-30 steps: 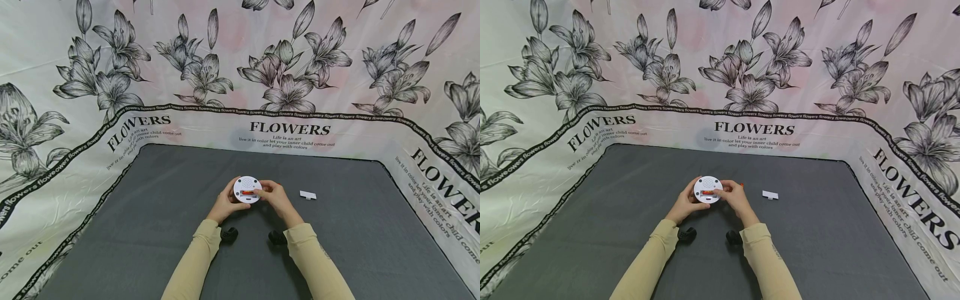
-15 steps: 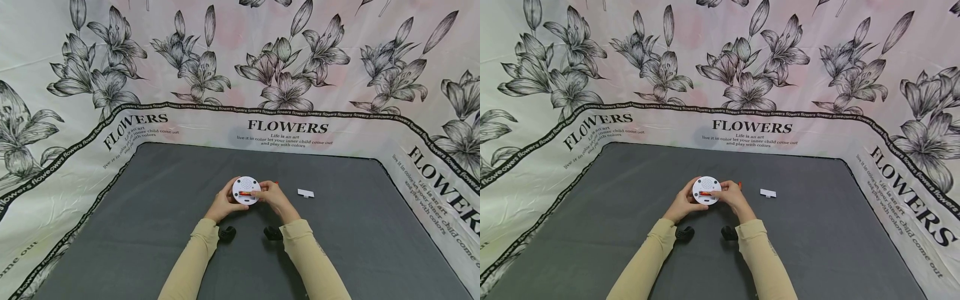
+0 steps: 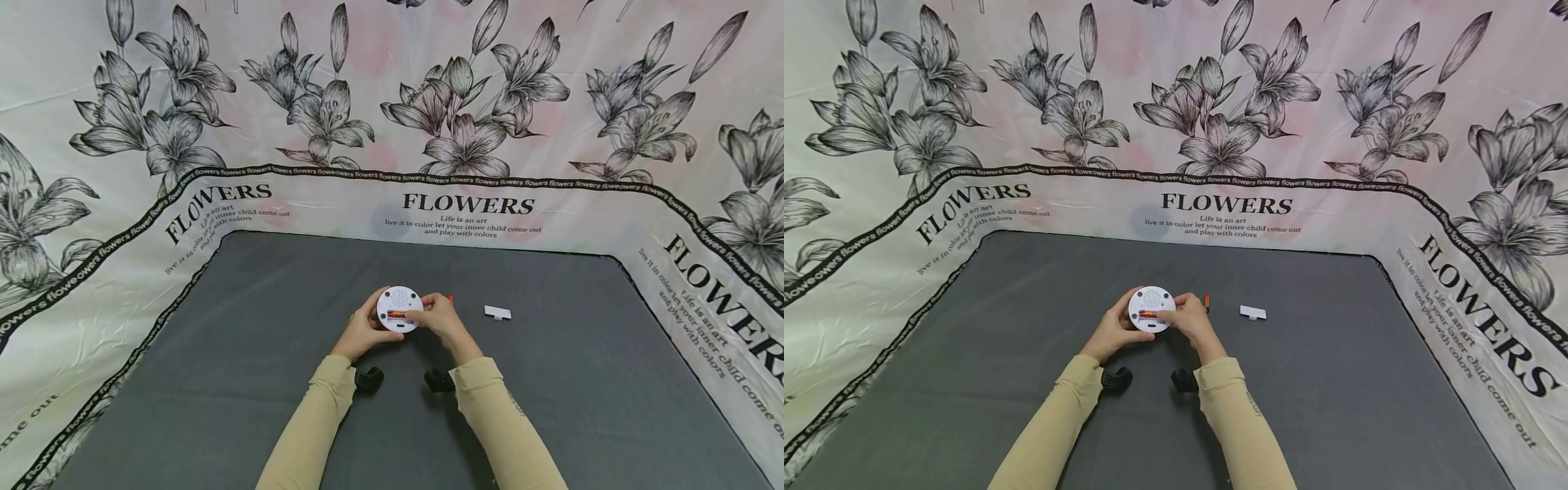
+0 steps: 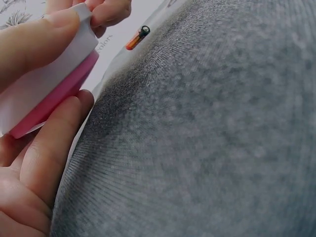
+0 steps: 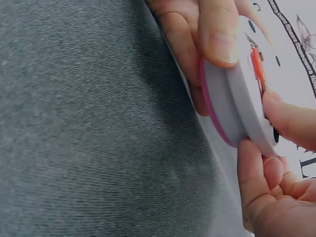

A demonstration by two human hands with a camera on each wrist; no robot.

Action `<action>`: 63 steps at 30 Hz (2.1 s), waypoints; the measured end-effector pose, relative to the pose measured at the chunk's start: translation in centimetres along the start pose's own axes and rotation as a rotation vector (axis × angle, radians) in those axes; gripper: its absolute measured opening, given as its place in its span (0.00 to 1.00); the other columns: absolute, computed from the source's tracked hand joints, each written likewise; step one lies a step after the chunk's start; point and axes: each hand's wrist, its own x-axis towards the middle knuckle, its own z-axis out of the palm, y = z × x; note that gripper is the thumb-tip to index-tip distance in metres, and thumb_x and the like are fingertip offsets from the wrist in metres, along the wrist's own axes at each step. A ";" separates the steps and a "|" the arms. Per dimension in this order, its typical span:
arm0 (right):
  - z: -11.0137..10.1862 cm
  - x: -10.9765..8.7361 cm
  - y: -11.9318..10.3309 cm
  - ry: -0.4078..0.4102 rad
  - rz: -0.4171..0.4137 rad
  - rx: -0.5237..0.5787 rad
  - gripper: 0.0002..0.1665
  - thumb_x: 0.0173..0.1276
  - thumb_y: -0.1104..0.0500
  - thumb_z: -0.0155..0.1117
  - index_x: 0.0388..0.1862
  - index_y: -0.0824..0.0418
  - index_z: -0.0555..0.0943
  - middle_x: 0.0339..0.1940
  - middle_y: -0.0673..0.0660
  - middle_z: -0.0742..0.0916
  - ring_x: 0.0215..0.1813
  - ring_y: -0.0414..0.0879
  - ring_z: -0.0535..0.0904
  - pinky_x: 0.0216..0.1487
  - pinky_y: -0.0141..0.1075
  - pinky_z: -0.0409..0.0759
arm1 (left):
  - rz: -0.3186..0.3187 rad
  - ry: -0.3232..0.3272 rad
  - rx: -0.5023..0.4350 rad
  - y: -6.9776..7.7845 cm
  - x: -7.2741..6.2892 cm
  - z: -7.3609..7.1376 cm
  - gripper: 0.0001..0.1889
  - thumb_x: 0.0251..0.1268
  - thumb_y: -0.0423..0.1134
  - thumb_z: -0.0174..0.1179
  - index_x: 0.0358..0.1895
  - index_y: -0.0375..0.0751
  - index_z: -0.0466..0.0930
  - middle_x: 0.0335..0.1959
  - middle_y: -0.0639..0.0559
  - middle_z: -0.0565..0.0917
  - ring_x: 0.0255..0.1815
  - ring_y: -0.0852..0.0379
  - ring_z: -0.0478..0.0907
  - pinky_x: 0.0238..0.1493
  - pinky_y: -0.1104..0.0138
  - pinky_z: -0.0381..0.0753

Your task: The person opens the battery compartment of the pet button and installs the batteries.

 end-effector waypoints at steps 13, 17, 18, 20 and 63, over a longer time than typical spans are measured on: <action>-1.6 0.2 1.7 -0.019 -0.141 0.031 0.23 0.58 0.59 0.70 0.49 0.69 0.75 0.37 0.59 0.80 0.36 0.47 0.76 0.38 0.42 0.78 | 0.006 0.003 -0.023 -0.1 0.1 0.1 0.49 0.46 0.25 0.70 0.72 0.50 0.52 0.58 0.41 0.73 0.43 0.46 0.80 0.43 0.63 0.78; -3.0 0.6 2.7 0.049 -0.174 0.053 0.20 0.64 0.57 0.64 0.50 0.69 0.77 0.39 0.60 0.81 0.41 0.52 0.78 0.41 0.39 0.78 | 0.008 0.004 -0.027 -0.1 0.1 0.1 0.49 0.45 0.25 0.71 0.72 0.51 0.53 0.57 0.42 0.74 0.42 0.46 0.80 0.43 0.62 0.78; -3.3 0.7 2.9 0.085 -0.180 0.061 0.20 0.64 0.57 0.64 0.49 0.70 0.77 0.38 0.60 0.81 0.40 0.53 0.78 0.40 0.37 0.78 | 0.009 0.004 -0.028 0.0 0.1 0.1 0.50 0.45 0.25 0.71 0.72 0.51 0.53 0.57 0.42 0.74 0.42 0.46 0.80 0.44 0.62 0.78; -3.9 0.9 3.2 0.148 -0.191 0.077 0.18 0.65 0.58 0.63 0.49 0.70 0.77 0.36 0.60 0.81 0.40 0.53 0.78 0.39 0.35 0.77 | 0.007 0.006 -0.031 0.0 0.1 0.0 0.50 0.44 0.25 0.71 0.72 0.53 0.54 0.56 0.42 0.74 0.43 0.46 0.80 0.44 0.62 0.78; -4.5 2.8 4.5 0.393 -0.110 -0.334 0.13 0.49 0.63 0.74 0.31 0.71 0.84 0.31 0.65 0.84 0.37 0.59 0.76 0.39 0.47 0.73 | 0.012 -0.007 -0.052 -0.2 0.1 0.1 0.50 0.45 0.24 0.70 0.72 0.51 0.53 0.58 0.42 0.73 0.43 0.47 0.80 0.44 0.61 0.78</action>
